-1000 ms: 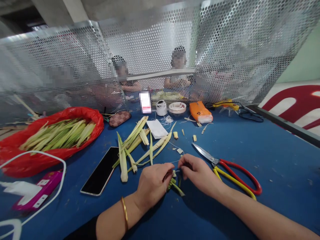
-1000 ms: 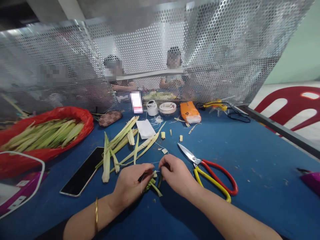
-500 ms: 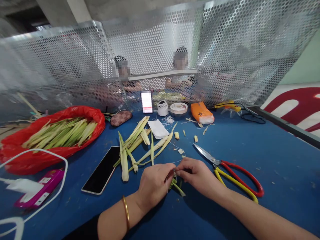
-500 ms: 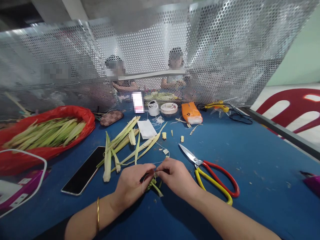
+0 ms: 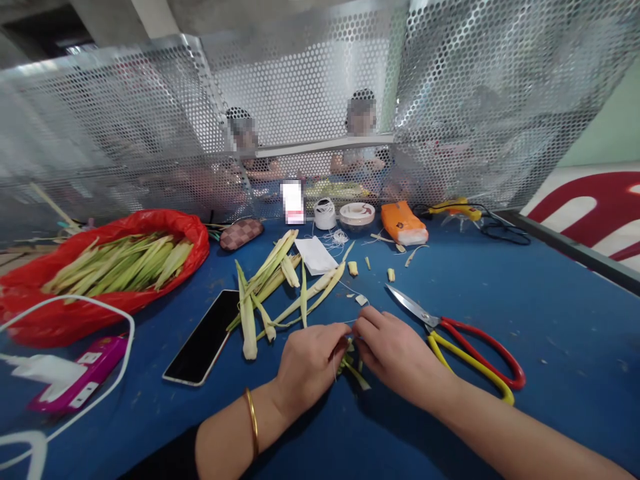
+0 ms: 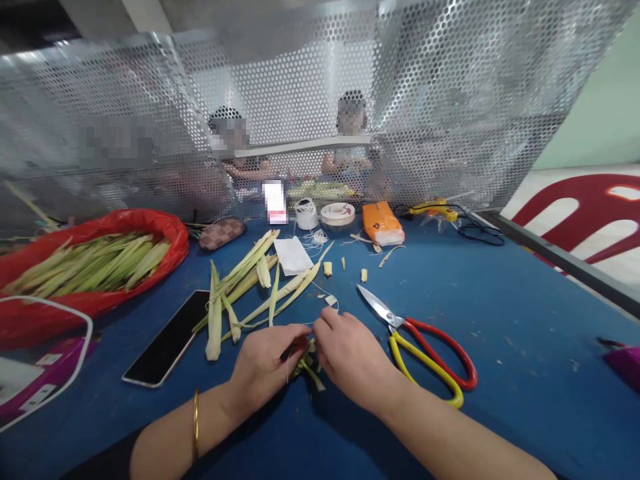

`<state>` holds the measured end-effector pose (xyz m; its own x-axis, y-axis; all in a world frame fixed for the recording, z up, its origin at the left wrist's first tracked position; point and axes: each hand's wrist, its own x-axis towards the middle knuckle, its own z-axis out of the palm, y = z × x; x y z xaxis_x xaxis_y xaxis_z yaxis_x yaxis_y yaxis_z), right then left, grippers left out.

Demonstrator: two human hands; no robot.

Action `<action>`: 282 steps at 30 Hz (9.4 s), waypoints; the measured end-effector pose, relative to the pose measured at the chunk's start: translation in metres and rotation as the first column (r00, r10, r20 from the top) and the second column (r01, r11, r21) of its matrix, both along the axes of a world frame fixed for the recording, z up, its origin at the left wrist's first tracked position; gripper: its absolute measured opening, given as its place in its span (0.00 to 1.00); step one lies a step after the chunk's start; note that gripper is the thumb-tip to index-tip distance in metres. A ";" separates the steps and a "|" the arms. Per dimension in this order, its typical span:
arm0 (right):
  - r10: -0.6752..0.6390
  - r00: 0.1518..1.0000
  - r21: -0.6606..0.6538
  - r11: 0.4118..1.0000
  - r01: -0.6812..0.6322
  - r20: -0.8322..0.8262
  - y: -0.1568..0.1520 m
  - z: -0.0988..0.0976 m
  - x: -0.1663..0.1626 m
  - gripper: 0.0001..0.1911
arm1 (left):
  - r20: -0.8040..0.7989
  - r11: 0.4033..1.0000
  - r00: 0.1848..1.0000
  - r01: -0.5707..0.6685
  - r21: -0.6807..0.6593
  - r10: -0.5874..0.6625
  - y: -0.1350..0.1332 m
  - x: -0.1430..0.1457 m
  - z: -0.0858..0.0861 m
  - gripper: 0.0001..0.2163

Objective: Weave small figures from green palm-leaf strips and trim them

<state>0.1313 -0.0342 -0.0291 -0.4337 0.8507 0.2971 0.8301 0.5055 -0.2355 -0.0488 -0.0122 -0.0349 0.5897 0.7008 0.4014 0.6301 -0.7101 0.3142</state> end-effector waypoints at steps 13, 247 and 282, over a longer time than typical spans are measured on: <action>-0.131 0.874 -0.344 0.938 -0.044 -0.468 0.003 -0.003 0.004 0.08 | 0.011 1.000 1.000 0.004 -0.017 -0.004 0.001 -0.001 0.000 0.07; -0.199 0.752 -0.307 0.952 -0.005 -0.629 0.005 -0.010 -0.004 0.08 | 0.066 0.997 0.997 0.036 -0.072 -0.032 0.006 -0.007 0.002 0.05; -0.362 0.499 -0.496 0.853 -0.162 -0.787 0.002 -0.001 0.001 0.10 | 0.141 0.998 0.990 0.025 -0.066 -0.015 0.008 -0.007 0.000 0.04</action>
